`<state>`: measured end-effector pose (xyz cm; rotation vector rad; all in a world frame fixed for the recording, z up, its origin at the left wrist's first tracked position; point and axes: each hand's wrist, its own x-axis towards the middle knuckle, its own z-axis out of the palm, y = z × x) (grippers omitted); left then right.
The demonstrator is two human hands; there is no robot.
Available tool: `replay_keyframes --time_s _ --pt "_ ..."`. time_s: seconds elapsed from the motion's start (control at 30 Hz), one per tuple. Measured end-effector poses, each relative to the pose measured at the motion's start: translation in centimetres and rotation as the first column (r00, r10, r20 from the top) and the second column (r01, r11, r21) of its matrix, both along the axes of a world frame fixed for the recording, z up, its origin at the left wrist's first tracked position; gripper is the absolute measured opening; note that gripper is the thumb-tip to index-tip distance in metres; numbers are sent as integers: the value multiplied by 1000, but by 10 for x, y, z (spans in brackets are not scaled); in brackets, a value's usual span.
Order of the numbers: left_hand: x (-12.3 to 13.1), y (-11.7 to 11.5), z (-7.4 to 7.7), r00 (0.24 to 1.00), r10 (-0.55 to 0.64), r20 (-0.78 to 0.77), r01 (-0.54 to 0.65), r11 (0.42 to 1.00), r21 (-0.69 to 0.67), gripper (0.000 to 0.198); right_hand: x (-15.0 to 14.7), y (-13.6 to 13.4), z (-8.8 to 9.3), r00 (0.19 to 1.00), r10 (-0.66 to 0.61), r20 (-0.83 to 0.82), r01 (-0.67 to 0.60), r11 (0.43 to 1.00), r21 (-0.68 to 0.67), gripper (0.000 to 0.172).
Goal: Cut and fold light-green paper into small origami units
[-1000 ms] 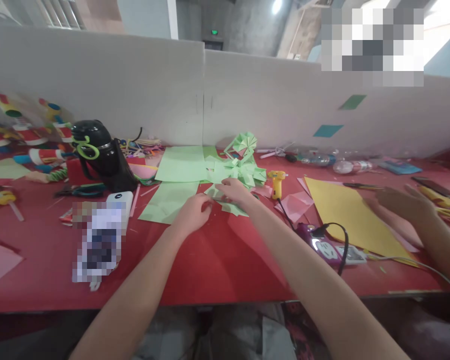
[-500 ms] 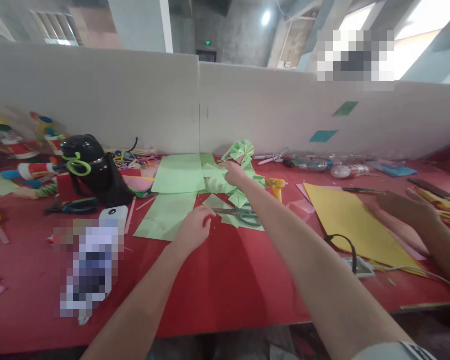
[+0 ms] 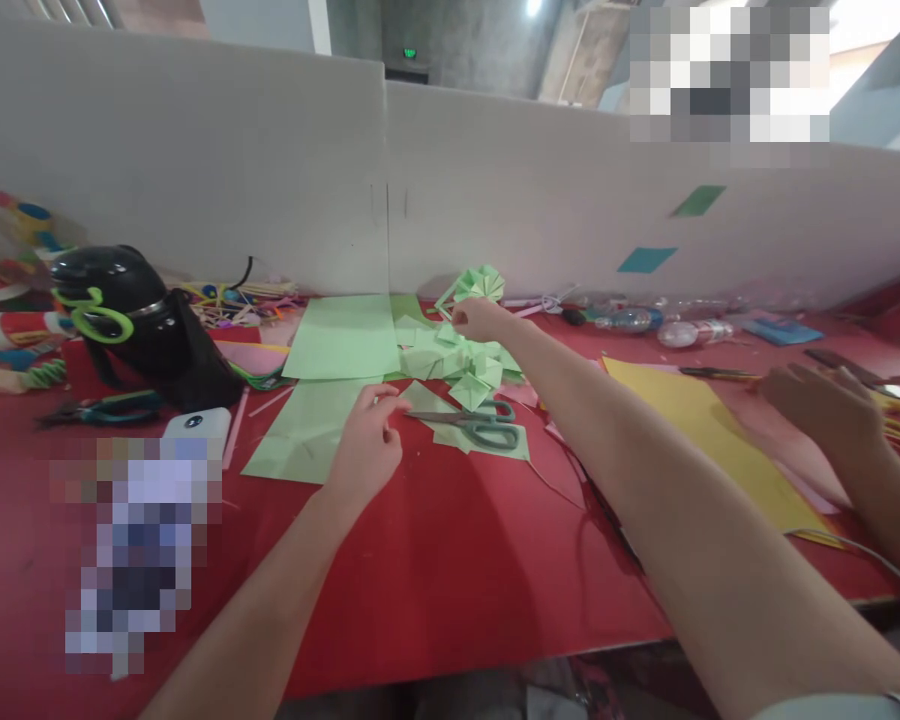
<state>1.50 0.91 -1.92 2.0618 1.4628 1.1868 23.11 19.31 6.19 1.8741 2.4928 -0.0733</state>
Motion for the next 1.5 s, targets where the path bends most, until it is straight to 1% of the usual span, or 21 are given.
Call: replay_keyframes --time_s 0.03,0.13,0.2,0.3,0.37,0.43,0.5,0.57,0.63,0.7,0.77,0.83,0.93,1.03,1.13,1.2,1.27,1.37,1.4,1.47,1.5 --pt "1 0 0 1000 0 -3 0 1000 0 49 0 -4 3 1000 3 22 -3 999 -37 23" --pt "2 -1 -1 1000 -15 -12 15 1000 -8 48 -4 -19 2 996 -14 91 34 972 -231 57" --pt "2 -1 -2 999 -37 -15 36 999 -11 49 -7 -29 -5 992 -3 126 37 962 -269 66" --pt "2 -1 -2 998 -65 -24 65 998 -4 49 -5 -37 -15 994 12 110 12 977 -212 67" --pt "2 -1 -3 997 -71 -28 71 997 -5 47 2 -38 -14 999 3 49 6 983 -185 68" --pt "2 0 -5 996 -82 -23 81 997 -8 44 10 -37 -5 989 -36 -142 11 985 -172 70" --pt "4 0 -6 994 -108 -11 108 994 -8 38 18 -37 10 930 -95 -354 33 984 -176 70" --pt "9 1 -5 989 -146 -18 146 989 -25 28 23 -39 25 859 -131 -495 49 983 -176 68" --pt "19 3 -1 983 -169 -67 162 983 -90 19 26 -43 35 853 -173 -492 51 966 -253 60" --pt "32 8 5 977 -136 -166 101 973 -207 21 27 -49 37 885 -231 -404 66 922 -382 53" --pt "48 15 12 968 -82 -237 3 948 -317 31 30 -54 32 899 -286 -332 86 858 -506 55" --pt "64 25 18 961 -56 -271 -50 927 -371 39 33 -58 21 888 -317 -332 72 810 -582 61" --pt "81 40 17 963 -21 -267 -82 925 -370 46 36 -61 7 854 -330 -403 14 788 -616 64" --pt "87 53 6 979 12 -203 -85 931 -355 50 37 -64 3 841 -324 -432 -16 784 -620 57" --pt "86 63 -8 1000 8 -4 -9 933 -361 51 36 -67 5 835 -299 -462 -52 793 -607 47" --pt "83 70 -11 987 26 159 34 929 -368 53 34 -67 5 816 -262 -515 -91 822 -563 44" --pt "78 77 -9 947 64 314 54 934 -353 54 30 -66 5 769 -211 -603 -133 871 -473 45" --pt "69 90 0 857 111 504 19 969 -247 46 21 -59 6 683 -122 -720 -143 945 -296 57" --pt "65 94 3 831 120 543 4 975 -223 45 18 -55 7 673 -99 -733 -127 961 -247 62" --pt "57 100 6 821 117 558 7 976 -216 48 15 -46 11 693 -116 -712 -38 980 -197 85" --pt "52 103 6 819 122 560 6 975 -221 50 15 -41 13 723 -129 -678 25 987 -161 91"
